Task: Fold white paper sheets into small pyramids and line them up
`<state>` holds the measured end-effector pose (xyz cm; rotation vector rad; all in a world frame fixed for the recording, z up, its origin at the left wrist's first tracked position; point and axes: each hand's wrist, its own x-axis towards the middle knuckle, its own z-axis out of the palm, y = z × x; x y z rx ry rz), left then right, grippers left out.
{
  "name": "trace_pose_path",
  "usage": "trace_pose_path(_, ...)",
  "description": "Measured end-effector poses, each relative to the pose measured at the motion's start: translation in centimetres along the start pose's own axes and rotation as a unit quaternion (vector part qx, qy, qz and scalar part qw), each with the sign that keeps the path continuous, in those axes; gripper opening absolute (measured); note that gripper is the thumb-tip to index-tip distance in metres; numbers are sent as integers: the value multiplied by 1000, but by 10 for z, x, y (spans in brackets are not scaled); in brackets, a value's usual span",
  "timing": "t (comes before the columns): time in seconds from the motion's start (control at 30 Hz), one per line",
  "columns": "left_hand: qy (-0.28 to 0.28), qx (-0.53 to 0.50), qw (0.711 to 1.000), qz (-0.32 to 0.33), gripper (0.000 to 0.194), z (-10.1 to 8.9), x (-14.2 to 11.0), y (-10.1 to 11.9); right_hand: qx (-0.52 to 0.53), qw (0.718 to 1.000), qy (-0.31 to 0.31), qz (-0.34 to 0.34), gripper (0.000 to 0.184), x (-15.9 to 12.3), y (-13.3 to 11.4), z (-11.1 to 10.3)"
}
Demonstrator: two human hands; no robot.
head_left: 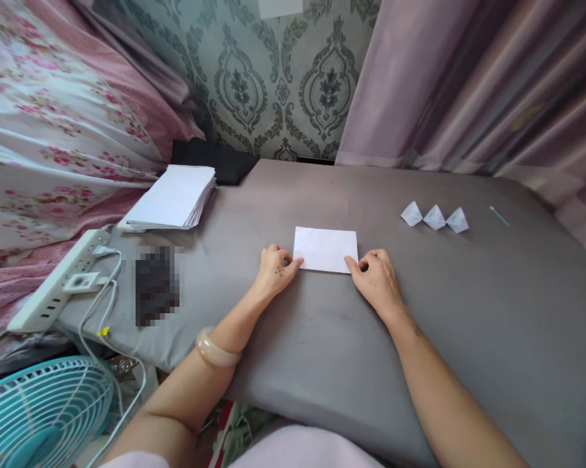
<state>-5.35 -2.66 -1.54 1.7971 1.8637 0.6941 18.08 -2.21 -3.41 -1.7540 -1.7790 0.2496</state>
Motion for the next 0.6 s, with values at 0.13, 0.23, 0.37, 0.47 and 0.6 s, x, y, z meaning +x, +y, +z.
trace_pose_path(0.13, 10, 19, 1000, 5, 24, 3, -1, 1, -5, 1000, -5, -2, 31, 0, 0, 0)
trace_pose_path(0.23, 10, 31, 999, 6, 22, 5, -2, 1, -4, 1000, -2, -3, 30, -1, 0, 0)
trace_pose_path(0.37, 19, 51, 998, 21, 23, 7, -2, -2, -2, 1000, 0, 2, 29, -2, 0, 0)
trace_pose_path(0.47, 17, 78, 996, 27, 22, 6, -5, -2, 5, 1000, -2, 3, 30, -1, 1, 1)
trace_pose_path(0.6, 21, 125, 991, 32, 26, 2, -9, -1, 14, 1000, -11, 15, 24, 1, 2, 0)
